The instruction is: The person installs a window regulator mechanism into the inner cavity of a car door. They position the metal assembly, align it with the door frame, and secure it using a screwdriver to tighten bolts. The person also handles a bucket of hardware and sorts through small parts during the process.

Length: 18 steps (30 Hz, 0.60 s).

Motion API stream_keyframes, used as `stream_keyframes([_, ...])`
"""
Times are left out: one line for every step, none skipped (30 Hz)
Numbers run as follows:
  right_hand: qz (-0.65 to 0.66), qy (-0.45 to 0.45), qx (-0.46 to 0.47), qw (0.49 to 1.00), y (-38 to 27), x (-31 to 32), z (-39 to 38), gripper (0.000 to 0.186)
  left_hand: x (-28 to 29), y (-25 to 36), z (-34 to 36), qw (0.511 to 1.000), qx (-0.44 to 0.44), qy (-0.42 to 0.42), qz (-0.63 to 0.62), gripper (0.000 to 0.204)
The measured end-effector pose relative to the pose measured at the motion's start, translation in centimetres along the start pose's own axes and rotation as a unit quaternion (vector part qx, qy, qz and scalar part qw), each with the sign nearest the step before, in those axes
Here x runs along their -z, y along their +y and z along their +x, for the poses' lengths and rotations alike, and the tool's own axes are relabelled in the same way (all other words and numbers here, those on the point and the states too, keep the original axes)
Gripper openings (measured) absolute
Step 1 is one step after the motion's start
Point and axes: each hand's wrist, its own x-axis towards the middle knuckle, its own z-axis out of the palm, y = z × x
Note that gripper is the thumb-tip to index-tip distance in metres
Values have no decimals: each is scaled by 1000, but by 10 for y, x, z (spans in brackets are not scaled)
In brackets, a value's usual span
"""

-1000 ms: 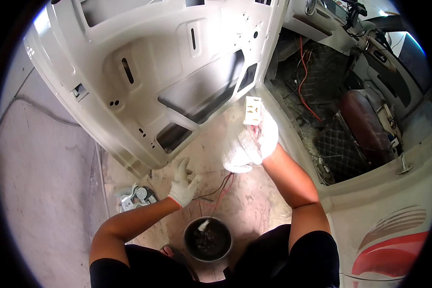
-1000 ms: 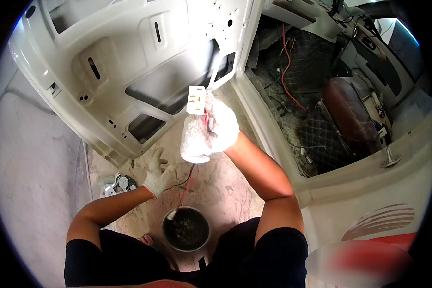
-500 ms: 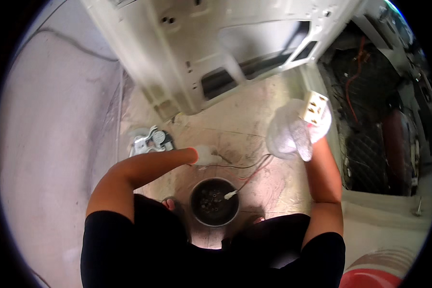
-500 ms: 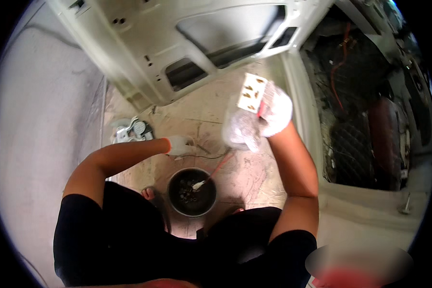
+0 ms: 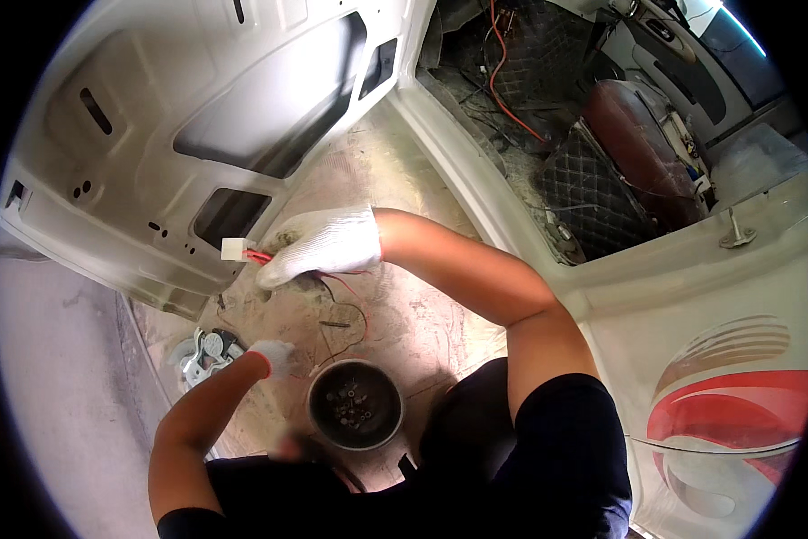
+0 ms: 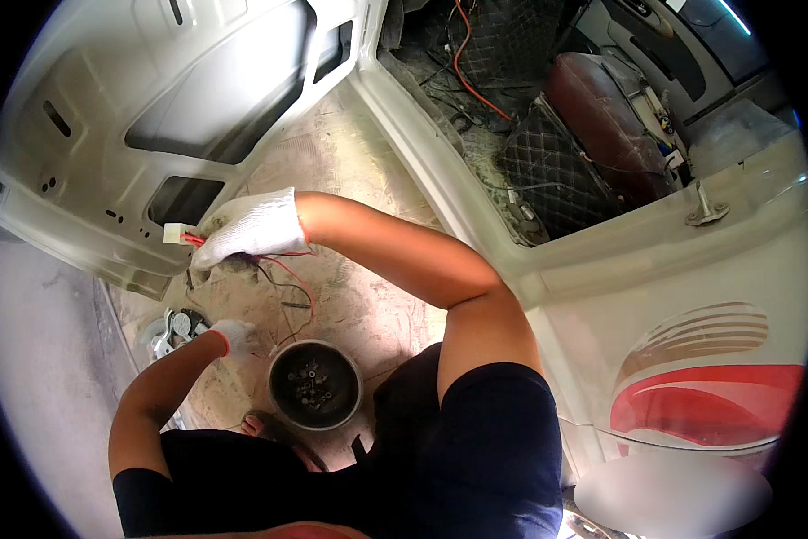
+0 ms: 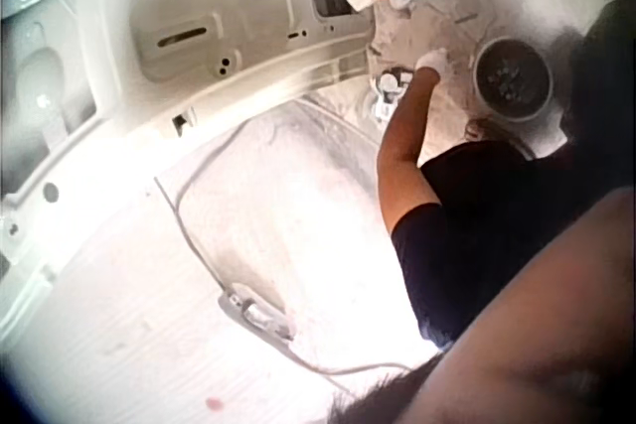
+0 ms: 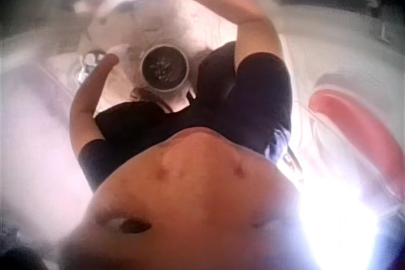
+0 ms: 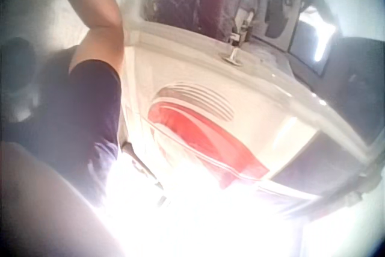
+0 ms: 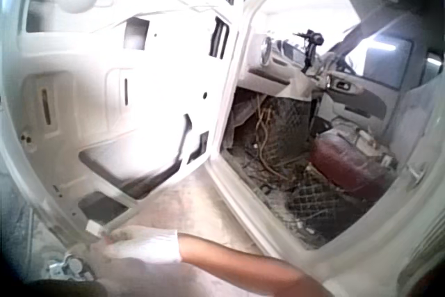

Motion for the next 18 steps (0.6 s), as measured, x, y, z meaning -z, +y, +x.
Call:
stream_keyframes([-1, 5, 15, 1000, 6, -1, 1, 47, 17, 11, -8, 1000, 6, -3, 18, 60])
stream_keyframes([21, 3, 0, 1000, 8, -3, 0, 47, 30, 19, -19, 999, 19, -8, 30, 60])
stream_keyframes([44, -11, -10, 999, 8, -4, 2, 46, 40, 23, -28, 999, 2, -37, 36, 57])
stream_keyframes([62, -28, -22, 997, 4, -6, 4, 46, 18, 5, -18, 999, 13, -40, 27, 56])
stream_keyframes([28, -36, -28, 999, -4, -8, 6, 45, -12, -13, -8, 998, 30, -45, 13, 56])
stream_keyframes([18, -27, -31, 999, 1, -9, 4, 58, -13, -13, 2, 998, 12, -49, 30, 51])
stream_keyframes([-43, -33, -67, 996, 1, -11, 5, 72, -18, -18, -1, 1000, -14, -11, 5, 47])
stream_keyframes([-74, -47, -35, 996, -1, -12, 6, 82, -33, -25, 5, 1000, 13, -13, 2, 46])
stream_keyframes([-74, -19, -46, 996, -1, -14, 3, 79, -4, -3, -9, 999, 28, -16, -2, 49])
stream_keyframes([-80, -1, -41, 996, -9, -19, 3, 76, -20, -17, -7, 1000, 17, -12, 21, 50])
stream_keyframes([131, 35, 17, 991, 9, -32, 6, 56, -25, -21, -1, 999, 48, 1, 27, 44])
stream_keyframes([258, 0, 42, 965, 14, -39, 8, 53, -3, -9, -1, 999, 42, -23, -7, 55])
stream_keyframes([383, -41, 60, 921, 18, -46, 10, 51, 9, -5, -7, 1000, 23, -11, 13, 51])
stream_keyframes([461, -156, 138, 863, 21, -50, 18, 50, -4, -15, -3, 998, 59, 5, -1, 44])
stream_keyframes([490, -144, 122, 851, 27, -57, 22, 50, 9, -5, -7, 999, 51, 5, -7, 40])
stream_keyframes([517, -143, 107, 837, 28, -67, 29, 50, -11, -21, 1, 999, 44, 21, 6, 42])
stream_keyframes([539, -154, 92, 823, 25, -77, 37, 50, -50, -51, 12, 999, 2, 24, 27, 44])
stream_keyframes([549, -180, 82, 812, 21, -92, 43, 45, -90, -82, 14, 998, -34, 28, 49, 47])
